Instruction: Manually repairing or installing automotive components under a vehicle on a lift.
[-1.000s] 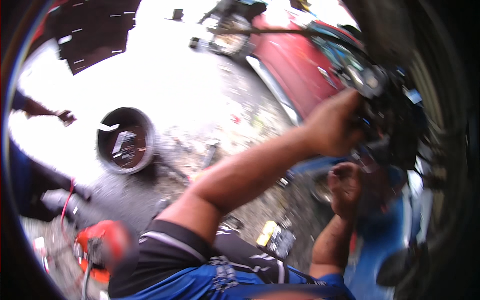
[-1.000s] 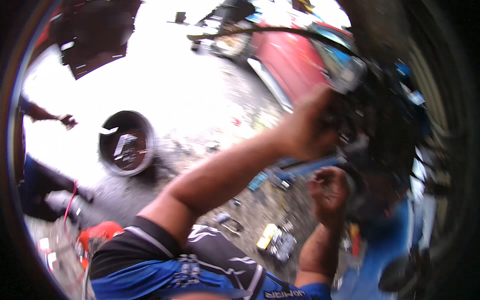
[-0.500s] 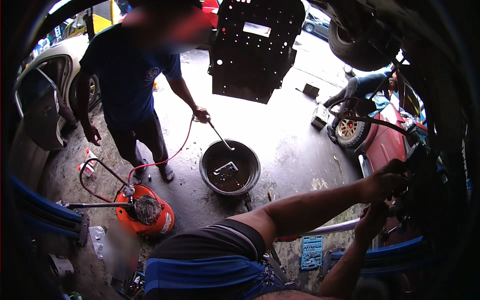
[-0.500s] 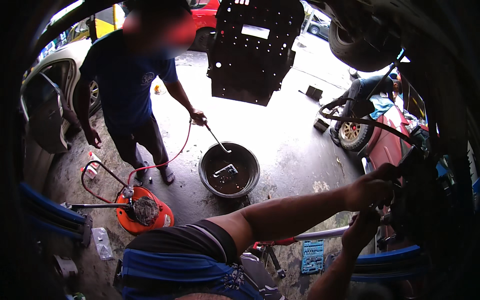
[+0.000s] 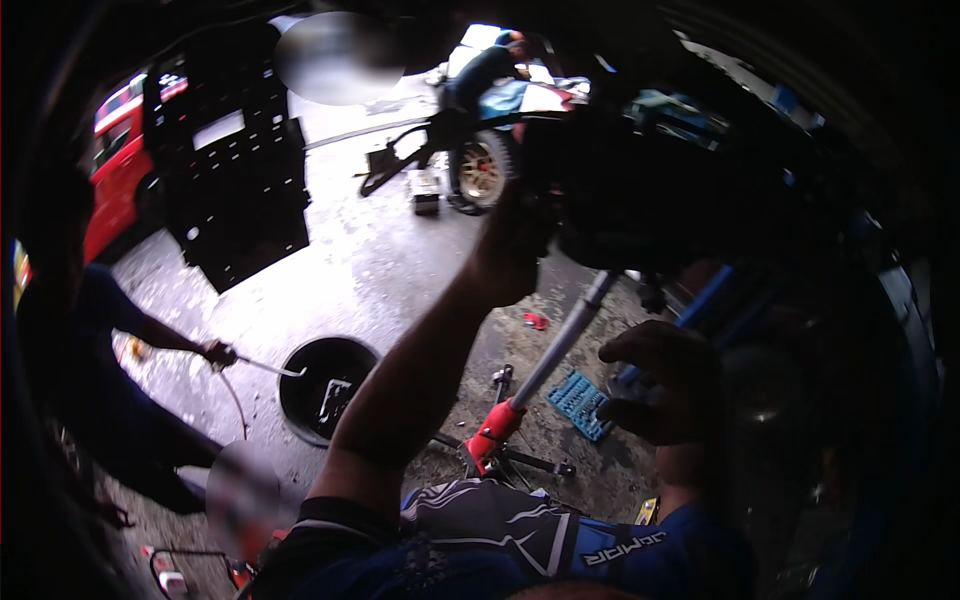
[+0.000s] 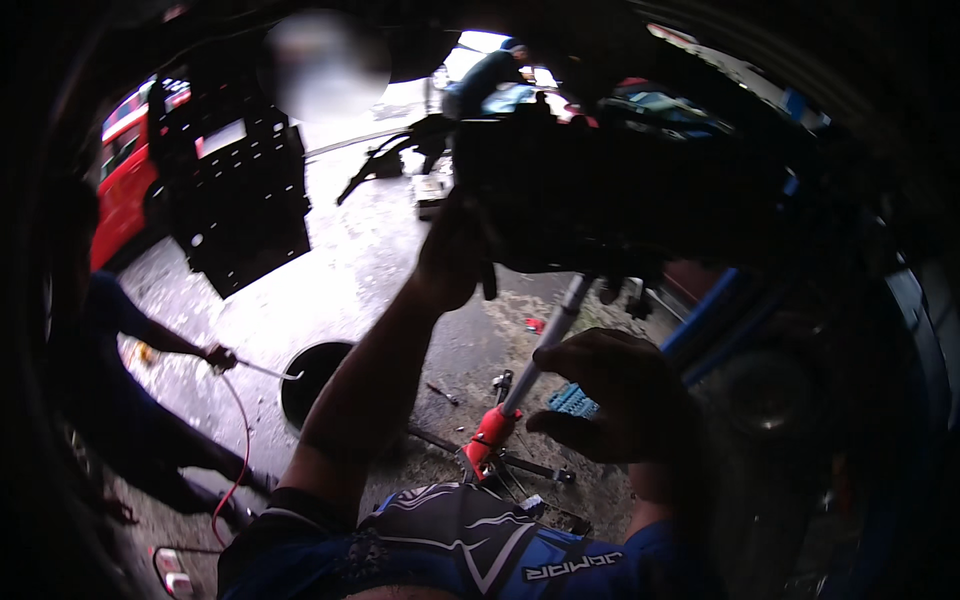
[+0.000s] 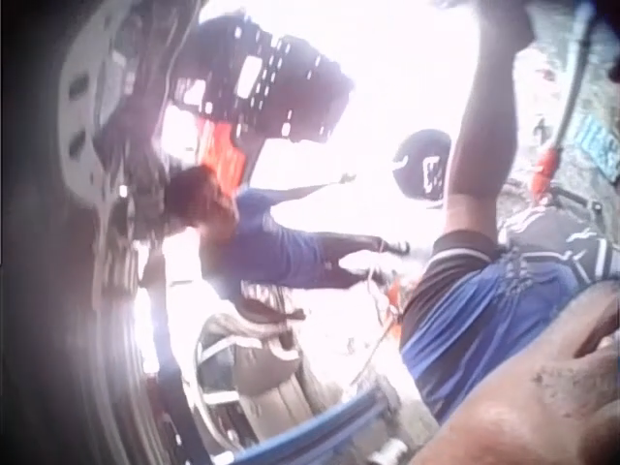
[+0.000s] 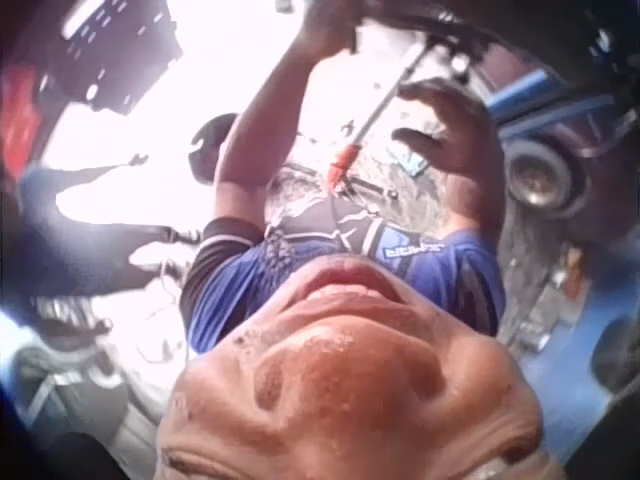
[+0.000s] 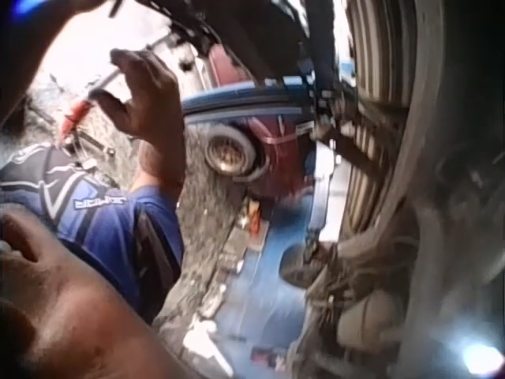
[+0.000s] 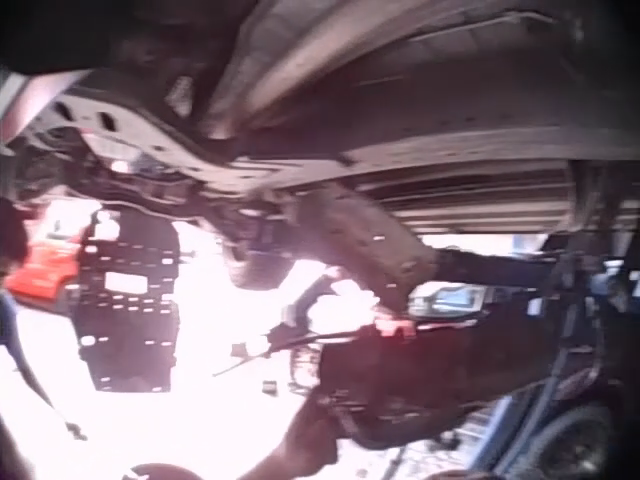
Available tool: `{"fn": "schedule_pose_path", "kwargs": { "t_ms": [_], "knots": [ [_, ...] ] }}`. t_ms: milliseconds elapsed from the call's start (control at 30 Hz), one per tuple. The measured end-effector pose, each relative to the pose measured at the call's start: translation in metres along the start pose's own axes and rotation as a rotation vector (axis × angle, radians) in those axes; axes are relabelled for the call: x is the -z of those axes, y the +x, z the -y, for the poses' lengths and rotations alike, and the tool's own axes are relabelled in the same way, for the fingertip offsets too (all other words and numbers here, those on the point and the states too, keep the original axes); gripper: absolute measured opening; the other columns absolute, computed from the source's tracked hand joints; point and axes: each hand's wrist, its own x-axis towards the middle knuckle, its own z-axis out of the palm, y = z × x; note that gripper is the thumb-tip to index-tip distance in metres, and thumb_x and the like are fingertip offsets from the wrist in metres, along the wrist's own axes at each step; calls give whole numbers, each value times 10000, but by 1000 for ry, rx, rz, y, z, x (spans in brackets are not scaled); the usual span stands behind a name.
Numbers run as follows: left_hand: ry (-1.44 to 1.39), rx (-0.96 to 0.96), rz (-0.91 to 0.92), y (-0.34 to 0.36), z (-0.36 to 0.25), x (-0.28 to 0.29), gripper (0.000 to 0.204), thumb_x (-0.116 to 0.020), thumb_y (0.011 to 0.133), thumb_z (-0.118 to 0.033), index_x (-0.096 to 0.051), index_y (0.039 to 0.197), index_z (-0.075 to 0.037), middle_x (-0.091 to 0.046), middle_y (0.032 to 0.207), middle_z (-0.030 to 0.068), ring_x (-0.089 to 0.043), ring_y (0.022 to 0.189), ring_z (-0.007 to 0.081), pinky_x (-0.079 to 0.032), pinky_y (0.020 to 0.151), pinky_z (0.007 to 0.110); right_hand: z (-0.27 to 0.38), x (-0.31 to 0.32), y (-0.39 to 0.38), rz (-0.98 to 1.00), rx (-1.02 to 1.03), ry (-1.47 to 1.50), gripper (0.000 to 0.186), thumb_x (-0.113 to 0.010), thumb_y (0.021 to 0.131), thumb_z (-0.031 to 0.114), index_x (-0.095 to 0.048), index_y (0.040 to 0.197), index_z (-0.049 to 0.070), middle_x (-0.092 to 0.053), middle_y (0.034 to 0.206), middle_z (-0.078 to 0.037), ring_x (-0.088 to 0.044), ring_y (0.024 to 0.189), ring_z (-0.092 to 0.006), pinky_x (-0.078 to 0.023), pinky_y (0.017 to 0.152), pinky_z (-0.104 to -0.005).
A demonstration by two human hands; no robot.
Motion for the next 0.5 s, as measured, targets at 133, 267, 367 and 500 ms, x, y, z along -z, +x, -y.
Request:
{"fn": "schedule_pose_path", "kwargs": {
  "t_ms": [133,267,367,500],
  "knots": [
    [483,298,-151,4,-26,-9,520,-499,948,-37,-270,1415,-54,-564,1002,96,-601,657,104,-466,413,199,-6,27,-23,-273,-99,-217,576,-825,689,383,-633,1121,55,-664,1010,-124,-626,1036,-317,-499,902,-407],
    [569,228,-79,10,-20,-25,569,-564,909,-44,-289,1406,-43,-555,1077,87,-607,717,114,-497,480,228,-54,125,42,-198,-49,-585,630,-826,682,375,-592,1175,60,-614,1101,-131,-586,1092,-318,-476,936,-419],
    [299,166,-70,7,-30,-8,569,-582,891,-23,-324,1398,-44,-558,1095,79,-611,764,128,-539,583,274,-35,111,46,-119,33,-787,673,-827,677,368,-561,1216,64,-576,1170,-136,-556,1134,-318,-460,961,-428],
    [19,598,-172,23,-57,-19,445,-546,945,-39,-385,1360,-13,-604,978,59,-634,754,136,-539,604,268,-25,122,53,40,81,-1091,734,-828,671,359,-520,1270,70,-526,1261,-143,-516,1190,-319,-438,995,-440]
  ]
}}
